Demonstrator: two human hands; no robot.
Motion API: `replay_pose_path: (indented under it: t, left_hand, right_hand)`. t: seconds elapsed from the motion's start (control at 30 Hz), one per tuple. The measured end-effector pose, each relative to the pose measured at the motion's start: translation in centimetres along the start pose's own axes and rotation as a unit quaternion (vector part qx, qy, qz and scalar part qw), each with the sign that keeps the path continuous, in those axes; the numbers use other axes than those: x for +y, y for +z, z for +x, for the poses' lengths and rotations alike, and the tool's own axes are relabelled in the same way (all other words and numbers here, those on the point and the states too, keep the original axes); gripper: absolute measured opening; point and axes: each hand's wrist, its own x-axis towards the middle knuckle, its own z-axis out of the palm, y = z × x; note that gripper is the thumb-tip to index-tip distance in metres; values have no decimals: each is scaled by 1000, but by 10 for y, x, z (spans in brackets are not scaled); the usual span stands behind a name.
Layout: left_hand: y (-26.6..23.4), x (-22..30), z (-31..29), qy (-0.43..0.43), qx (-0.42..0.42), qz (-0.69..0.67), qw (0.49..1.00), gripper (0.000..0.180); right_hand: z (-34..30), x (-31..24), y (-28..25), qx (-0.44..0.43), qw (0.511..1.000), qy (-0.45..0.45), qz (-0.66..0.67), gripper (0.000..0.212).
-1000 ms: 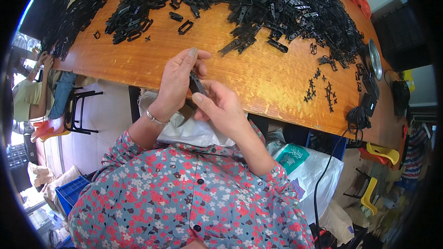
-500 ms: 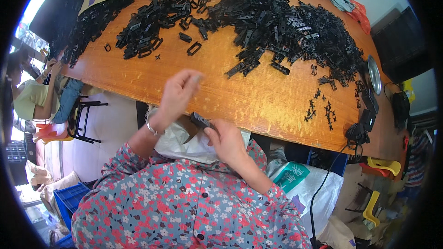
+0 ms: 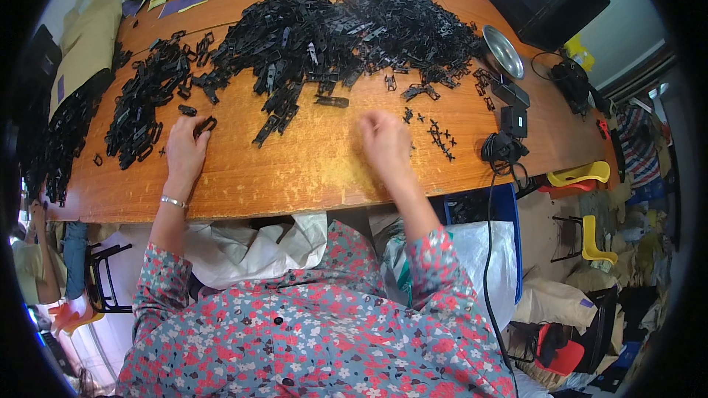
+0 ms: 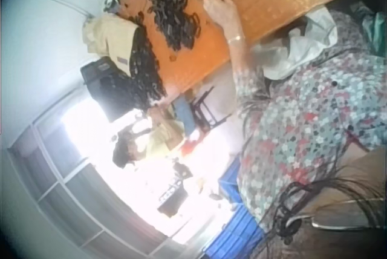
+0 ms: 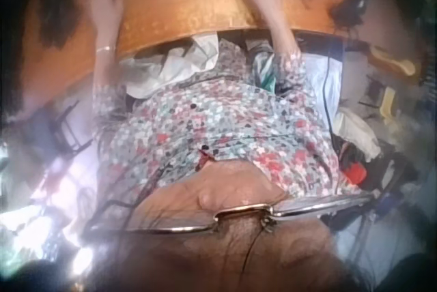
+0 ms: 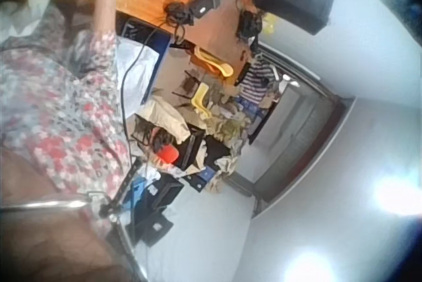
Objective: The person assembles plastic components by picking the parts from a table and fitting them together by hand.
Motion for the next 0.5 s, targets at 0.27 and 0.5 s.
replay_pose_path:
  t: [0.27, 0.5]
  left_hand:
    - [-9, 56, -43, 63, -70, -163, 982, 45]
    - [8, 94, -61, 137, -108, -227, 958, 51]
  right_hand:
    - [118, 94, 10, 81, 967, 2, -241, 15]
    - [121, 68, 9, 1, 961, 61, -269, 22]
